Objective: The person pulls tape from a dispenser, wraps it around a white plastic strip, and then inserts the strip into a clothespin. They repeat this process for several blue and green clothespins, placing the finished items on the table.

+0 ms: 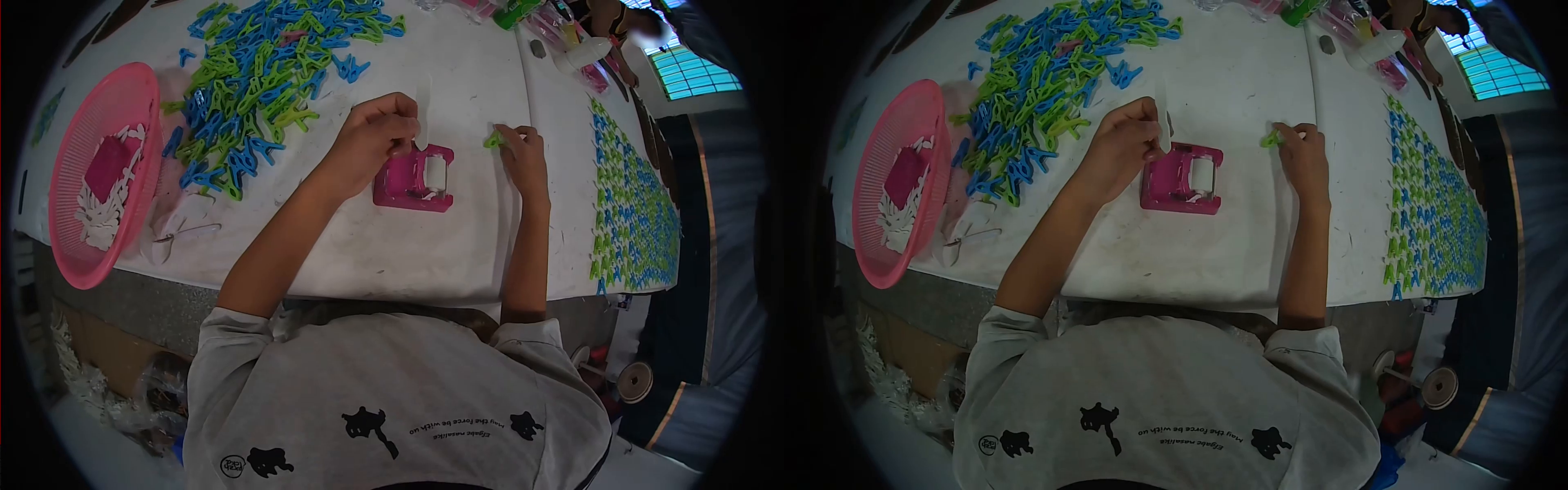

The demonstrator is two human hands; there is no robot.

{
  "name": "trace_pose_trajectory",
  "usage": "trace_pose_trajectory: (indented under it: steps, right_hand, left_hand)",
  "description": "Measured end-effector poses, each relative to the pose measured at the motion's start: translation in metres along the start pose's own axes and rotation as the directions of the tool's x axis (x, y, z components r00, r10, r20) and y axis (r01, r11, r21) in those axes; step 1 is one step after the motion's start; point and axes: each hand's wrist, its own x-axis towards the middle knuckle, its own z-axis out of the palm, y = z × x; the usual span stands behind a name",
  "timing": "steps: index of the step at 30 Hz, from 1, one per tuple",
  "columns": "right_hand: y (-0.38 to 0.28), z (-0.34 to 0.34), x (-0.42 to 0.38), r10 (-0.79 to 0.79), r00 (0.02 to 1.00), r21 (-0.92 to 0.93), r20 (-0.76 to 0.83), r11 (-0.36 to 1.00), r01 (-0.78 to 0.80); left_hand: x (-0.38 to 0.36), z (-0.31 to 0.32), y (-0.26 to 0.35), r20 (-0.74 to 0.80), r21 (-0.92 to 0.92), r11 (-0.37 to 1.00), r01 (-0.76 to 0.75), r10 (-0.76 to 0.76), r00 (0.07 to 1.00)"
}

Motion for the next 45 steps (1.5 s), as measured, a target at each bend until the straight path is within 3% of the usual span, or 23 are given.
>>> trace_pose_trajectory:
  steps: [2, 3, 5, 6, 8, 12, 14, 21, 23, 24, 27, 29, 33, 35, 45]
  right_hand:
    - [0.002, -0.008, 0.000, -0.173, 0.981, -0.042, -0.089, 0.984, 0.170]
    - [-0.003, -0.013, -0.002, -0.171, 0.981, -0.042, -0.092, 0.985, 0.168]
    - [-0.020, -0.022, -0.007, 0.179, 0.982, 0.349, -0.053, 0.925, -0.150]
    - [-0.028, -0.026, -0.009, 0.176, 0.983, 0.354, -0.053, 0.924, -0.146]
    - [-0.042, -0.037, -0.015, 0.194, 0.971, 0.611, -0.139, 0.788, -0.070]
    - [-0.081, -0.066, -0.024, 0.120, 0.979, 0.679, -0.164, 0.734, 0.024]
    - [-0.100, -0.078, -0.028, 0.123, 0.983, 0.806, -0.139, 0.590, 0.040]
    - [-0.114, -0.087, -0.036, -0.068, 0.995, 0.811, -0.069, 0.578, 0.096]
    - [-0.116, -0.084, -0.035, -0.087, 0.982, 0.880, -0.170, 0.434, 0.191]
    - [-0.116, -0.084, -0.036, -0.087, 0.982, 0.881, -0.169, 0.434, 0.190]
    - [-0.119, -0.090, -0.039, -0.062, 0.990, 0.910, -0.126, 0.390, 0.140]
    - [-0.123, -0.099, -0.043, 0.022, 1.000, 0.893, 0.021, 0.449, -0.028]
    - [-0.133, -0.106, -0.040, 0.002, 1.000, 0.825, 0.014, 0.565, -0.013]
    - [-0.136, -0.109, -0.039, 0.049, 0.992, 0.782, 0.118, 0.611, -0.124]
    - [-0.134, -0.097, -0.037, 0.024, 0.991, 0.849, 0.129, 0.513, -0.122]
  left_hand:
    - [0.000, 0.003, -0.002, -0.045, 0.055, 0.998, -0.018, 0.021, 0.999]
    - [0.000, 0.003, -0.003, -0.043, 0.057, 0.998, -0.018, 0.020, 0.999]
    - [0.000, 0.001, -0.004, -0.025, 0.091, 0.995, -0.049, 0.051, 0.998]
    - [0.001, -0.001, -0.005, -0.028, 0.096, 0.994, -0.050, 0.053, 0.998]
    - [0.001, -0.002, -0.007, -0.041, 0.115, 0.991, -0.067, 0.072, 0.997]
    - [0.000, -0.001, -0.004, -0.032, 0.090, 0.995, -0.045, 0.049, 0.998]
    - [-0.002, 0.004, -0.002, -0.029, 0.126, 0.990, -0.066, 0.071, 0.997]
    - [-0.003, 0.012, -0.001, -0.073, 0.219, 0.972, -0.085, 0.104, 0.992]
    - [-0.002, 0.008, -0.003, -0.063, 0.225, 0.973, -0.058, 0.074, 0.995]
    - [-0.001, 0.008, -0.003, -0.063, 0.224, 0.973, -0.057, 0.073, 0.995]
    - [-0.001, 0.008, -0.003, -0.102, 0.178, 0.983, -0.040, 0.059, 0.993]
    - [-0.001, 0.007, -0.004, -0.097, 0.180, 0.982, -0.056, 0.074, 0.993]
    - [-0.002, 0.012, -0.005, -0.095, 0.205, 0.974, -0.095, 0.117, 0.989]
    - [-0.002, 0.013, -0.004, -0.089, 0.283, 0.951, -0.122, 0.152, 0.984]
    - [-0.004, 0.015, -0.006, -0.071, 0.401, 0.906, -0.139, 0.182, 0.981]
